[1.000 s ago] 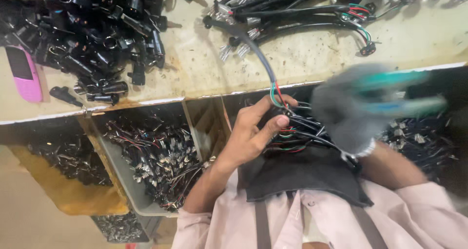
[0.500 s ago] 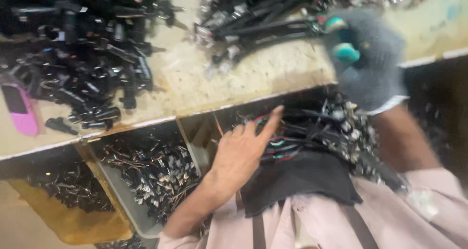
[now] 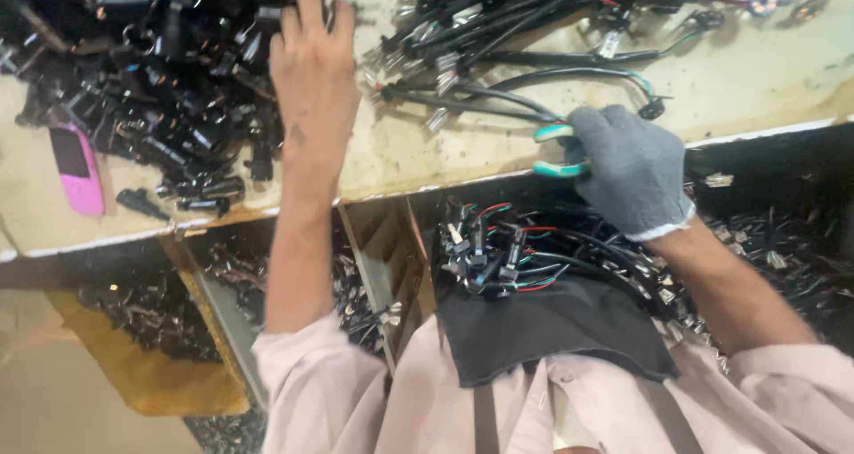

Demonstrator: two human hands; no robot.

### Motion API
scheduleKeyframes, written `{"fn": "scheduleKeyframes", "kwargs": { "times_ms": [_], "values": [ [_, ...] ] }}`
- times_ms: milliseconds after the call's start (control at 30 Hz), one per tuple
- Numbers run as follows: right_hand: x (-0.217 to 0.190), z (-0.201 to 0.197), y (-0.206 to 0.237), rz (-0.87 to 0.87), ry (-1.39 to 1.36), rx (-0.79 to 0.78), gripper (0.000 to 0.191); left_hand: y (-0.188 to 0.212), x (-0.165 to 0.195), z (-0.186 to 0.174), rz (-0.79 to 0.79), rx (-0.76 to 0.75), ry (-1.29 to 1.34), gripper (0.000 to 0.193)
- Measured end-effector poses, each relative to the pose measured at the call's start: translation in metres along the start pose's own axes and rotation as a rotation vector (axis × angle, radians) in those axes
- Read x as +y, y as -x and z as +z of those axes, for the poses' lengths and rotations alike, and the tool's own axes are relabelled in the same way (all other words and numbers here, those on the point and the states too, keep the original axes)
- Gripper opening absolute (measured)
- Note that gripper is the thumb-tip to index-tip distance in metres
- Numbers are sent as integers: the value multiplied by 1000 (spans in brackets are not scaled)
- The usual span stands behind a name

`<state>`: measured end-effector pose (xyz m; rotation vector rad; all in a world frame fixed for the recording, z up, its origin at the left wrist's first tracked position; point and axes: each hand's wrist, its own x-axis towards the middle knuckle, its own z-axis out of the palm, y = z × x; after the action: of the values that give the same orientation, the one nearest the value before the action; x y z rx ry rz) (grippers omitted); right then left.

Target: The person repeatedly picks up small black cylindrical objects with attached wires from a table, uses pliers to cut the wires, and places the objects back on the table. The action is continuous and repetitive.

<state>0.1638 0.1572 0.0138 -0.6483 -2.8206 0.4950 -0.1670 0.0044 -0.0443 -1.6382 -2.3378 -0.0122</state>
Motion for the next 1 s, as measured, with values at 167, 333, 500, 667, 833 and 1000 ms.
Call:
{"fn": "scheduleKeyframes", "kwargs": {
  "times_ms": [167,333,500,667,833,1000],
  "values": [
    [29,-5,30,113,-182,25,30,26,0,-32,97,-66,232,37],
    [15,-29,11,97,-127,84,19,31,1,-71,-103,-92,244,47],
    [7,-16,-11,45,69,-111,21,27,-10,-59,-33,-139,92,49],
    [23,-13,-10,91,119,-197,21,35,-9,-63,-145,-26,281,41],
    [21,-9,-14,89,39,-160,33,41,14,-58,-99,-97,87,42],
    [32,-10,-8,43,-73,22,27,65,39,-60,-441,163,832,29]
  ]
}}
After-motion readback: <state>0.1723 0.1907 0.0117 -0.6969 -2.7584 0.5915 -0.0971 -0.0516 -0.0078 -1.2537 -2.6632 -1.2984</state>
